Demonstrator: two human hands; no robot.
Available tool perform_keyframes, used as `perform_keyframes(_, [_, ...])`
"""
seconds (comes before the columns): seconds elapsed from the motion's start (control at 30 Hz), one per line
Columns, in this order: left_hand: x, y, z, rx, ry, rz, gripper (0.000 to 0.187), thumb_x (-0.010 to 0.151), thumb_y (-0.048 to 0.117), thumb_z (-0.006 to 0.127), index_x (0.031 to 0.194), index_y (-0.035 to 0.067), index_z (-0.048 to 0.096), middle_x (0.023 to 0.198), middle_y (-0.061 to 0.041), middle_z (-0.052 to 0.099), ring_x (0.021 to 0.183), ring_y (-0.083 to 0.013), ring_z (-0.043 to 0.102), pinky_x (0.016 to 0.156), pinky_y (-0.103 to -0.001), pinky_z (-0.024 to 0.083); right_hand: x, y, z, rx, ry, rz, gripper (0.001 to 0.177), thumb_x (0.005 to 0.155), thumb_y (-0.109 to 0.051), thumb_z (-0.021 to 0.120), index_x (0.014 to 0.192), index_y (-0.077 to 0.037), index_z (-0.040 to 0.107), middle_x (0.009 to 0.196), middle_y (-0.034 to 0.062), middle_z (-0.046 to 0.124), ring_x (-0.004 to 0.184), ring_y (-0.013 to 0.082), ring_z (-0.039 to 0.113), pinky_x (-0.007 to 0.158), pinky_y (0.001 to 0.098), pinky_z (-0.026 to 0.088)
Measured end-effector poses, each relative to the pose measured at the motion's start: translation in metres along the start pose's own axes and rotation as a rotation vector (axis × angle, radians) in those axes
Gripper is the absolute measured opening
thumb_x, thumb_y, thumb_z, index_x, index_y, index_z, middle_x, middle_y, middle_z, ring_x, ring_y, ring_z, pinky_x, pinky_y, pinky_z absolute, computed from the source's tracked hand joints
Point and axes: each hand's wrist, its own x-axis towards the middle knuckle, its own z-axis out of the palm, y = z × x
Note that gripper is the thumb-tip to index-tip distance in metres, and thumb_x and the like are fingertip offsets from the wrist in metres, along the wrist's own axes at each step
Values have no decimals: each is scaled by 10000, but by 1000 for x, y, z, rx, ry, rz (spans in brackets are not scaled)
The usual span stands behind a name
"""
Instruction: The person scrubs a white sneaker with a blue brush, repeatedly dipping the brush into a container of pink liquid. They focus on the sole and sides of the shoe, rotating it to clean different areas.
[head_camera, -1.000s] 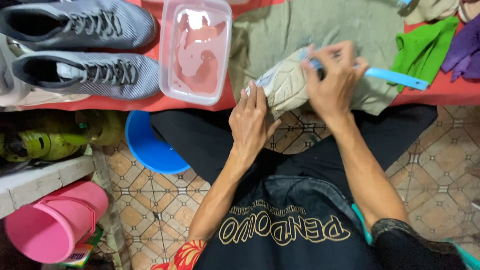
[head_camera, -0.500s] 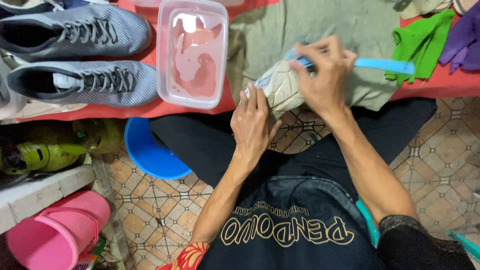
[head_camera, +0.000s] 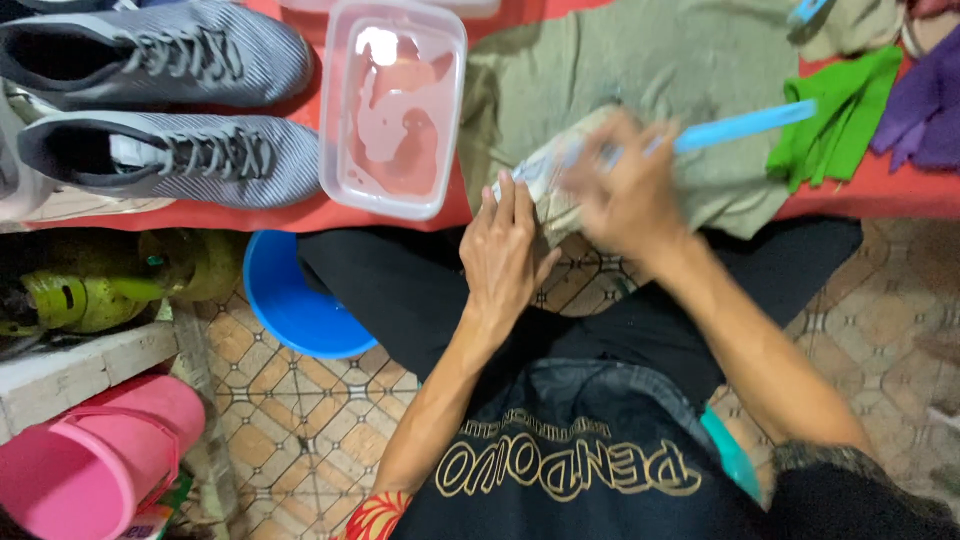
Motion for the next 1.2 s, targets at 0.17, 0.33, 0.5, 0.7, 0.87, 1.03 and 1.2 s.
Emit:
perform_keyframes(0.17, [1, -2, -2, -60, 13, 8, 963, 571, 441, 964, 1333, -23, 603, 1330, -241, 656, 1158, -421, 680, 892, -439, 593, 3, 29, -8, 72, -8, -14, 233, 1021, -394, 797, 1173, -220, 766, 1145, 14, 569, 1026, 247, 652, 981, 433, 325])
perform_keyframes(0.33, [5, -1, -2, 0, 24, 9, 972, 530, 453, 973, 1306, -15, 620, 1320, -246, 661, 1145, -425, 684, 892, -440, 595, -8, 18, -4, 65, -58, -149, 130, 930, -385, 803, 944, -279, 730, 1050, 2, 602, 983, 215, 658, 926, 418, 338])
perform_keyframes(0.5, [8, 2, -6, 4, 15, -9, 988, 528, 460, 976, 1314, -18, 615, 1320, -247, 661, 1143, -422, 687, 885, -438, 595, -23, 3, -1, 16, -4, -162, 112, 926, -278, 794, 874, -228, 708, 1085, 75, 601, 985, 291, 630, 930, 491, 341])
perform_keyframes(0.7, [8, 4, -1, 31, -14, -38, 987, 496, 496, 984, 1270, 2, 623, 1299, -228, 677, 1117, -413, 698, 861, -435, 600, -47, 28, 16, -215, 45, -42, 287, 880, -232, 830, 1068, -79, 676, 1090, 196, 582, 951, 439, 612, 911, 585, 358])
perform_keyframes(0.87, [9, 4, 3, 48, -31, -40, 977, 471, 511, 984, 1242, 21, 640, 1282, -223, 685, 1106, -413, 703, 841, -439, 604, -26, 6, -5, 74, 85, 111, 244, 1008, -435, 765, 1021, -194, 724, 1075, -3, 543, 1016, 224, 628, 867, 395, 344])
perform_keyframes(1.03, [10, 0, -1, 26, -16, -10, 965, 476, 484, 981, 1239, 1, 639, 1277, -229, 687, 1085, -429, 707, 816, -447, 604, -37, -2, -5, 104, 36, 91, 199, 916, -371, 828, 1044, -238, 752, 1066, -37, 554, 1053, 158, 632, 899, 375, 319])
perform_keyframes(1.2, [11, 1, 6, 27, -27, 7, 974, 428, 418, 987, 1235, -5, 644, 1271, -239, 690, 1059, -444, 711, 801, -460, 607, -52, -26, -3, 126, -48, -12, 181, 897, -399, 777, 1038, -288, 752, 1076, -35, 563, 1051, 168, 639, 889, 394, 326])
